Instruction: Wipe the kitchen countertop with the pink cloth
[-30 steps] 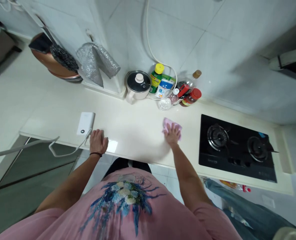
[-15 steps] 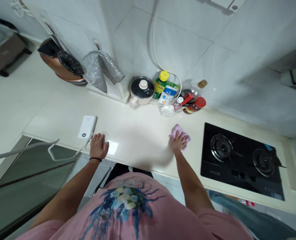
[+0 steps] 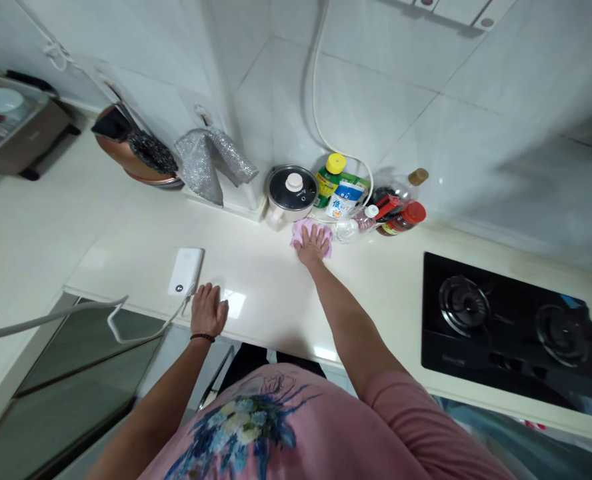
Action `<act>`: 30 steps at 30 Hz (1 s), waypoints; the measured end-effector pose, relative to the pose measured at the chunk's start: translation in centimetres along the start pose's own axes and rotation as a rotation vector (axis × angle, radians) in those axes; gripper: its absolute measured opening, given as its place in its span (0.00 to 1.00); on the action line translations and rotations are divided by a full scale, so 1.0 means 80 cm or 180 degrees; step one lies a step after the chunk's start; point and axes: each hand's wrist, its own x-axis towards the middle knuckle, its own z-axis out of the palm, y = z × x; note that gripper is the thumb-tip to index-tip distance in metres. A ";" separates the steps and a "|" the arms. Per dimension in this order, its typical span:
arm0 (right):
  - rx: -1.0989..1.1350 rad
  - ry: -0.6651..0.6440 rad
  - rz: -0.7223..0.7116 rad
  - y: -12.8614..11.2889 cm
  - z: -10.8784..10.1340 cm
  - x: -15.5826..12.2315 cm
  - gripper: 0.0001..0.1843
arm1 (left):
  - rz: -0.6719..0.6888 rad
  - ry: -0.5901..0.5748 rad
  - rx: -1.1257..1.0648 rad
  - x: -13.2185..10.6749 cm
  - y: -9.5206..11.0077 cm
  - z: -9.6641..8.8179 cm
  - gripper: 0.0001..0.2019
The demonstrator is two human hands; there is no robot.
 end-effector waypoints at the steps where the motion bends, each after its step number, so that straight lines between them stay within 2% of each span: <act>1: 0.0036 0.0020 -0.0058 -0.005 0.002 -0.004 0.41 | 0.0017 0.0005 -0.0007 0.000 -0.001 0.000 0.29; 5: 0.0047 -0.0021 -0.0575 -0.014 0.026 -0.050 0.40 | 0.0079 0.0022 -0.0033 0.001 -0.002 -0.001 0.30; 8: 0.0112 0.0031 -0.0939 0.006 0.052 -0.097 0.39 | 0.0096 0.0023 -0.0056 0.003 -0.002 -0.002 0.31; 11: 0.0205 0.0180 -0.0936 0.060 0.069 -0.133 0.37 | 0.0070 -0.0027 -0.0100 0.006 0.000 -0.003 0.32; 14: 0.0147 0.0327 -0.0474 0.135 0.070 -0.147 0.36 | 0.0016 -0.0068 -0.0143 0.009 0.001 -0.005 0.33; 17: -0.0044 0.0444 0.0073 0.207 0.059 -0.143 0.36 | 0.0037 -0.0080 -0.0123 0.011 0.002 -0.006 0.31; 20: -0.0191 0.0530 0.0461 0.255 0.046 -0.127 0.37 | 0.0070 -0.0089 -0.0086 0.011 0.003 -0.007 0.31; 25: -0.0173 0.0644 0.0794 0.290 0.029 -0.080 0.38 | 0.0090 -0.0069 0.0014 0.011 0.003 -0.008 0.29; 30: -0.0077 0.0769 0.0890 0.318 0.011 -0.028 0.39 | 0.0032 -0.0040 0.0088 0.009 0.004 -0.007 0.28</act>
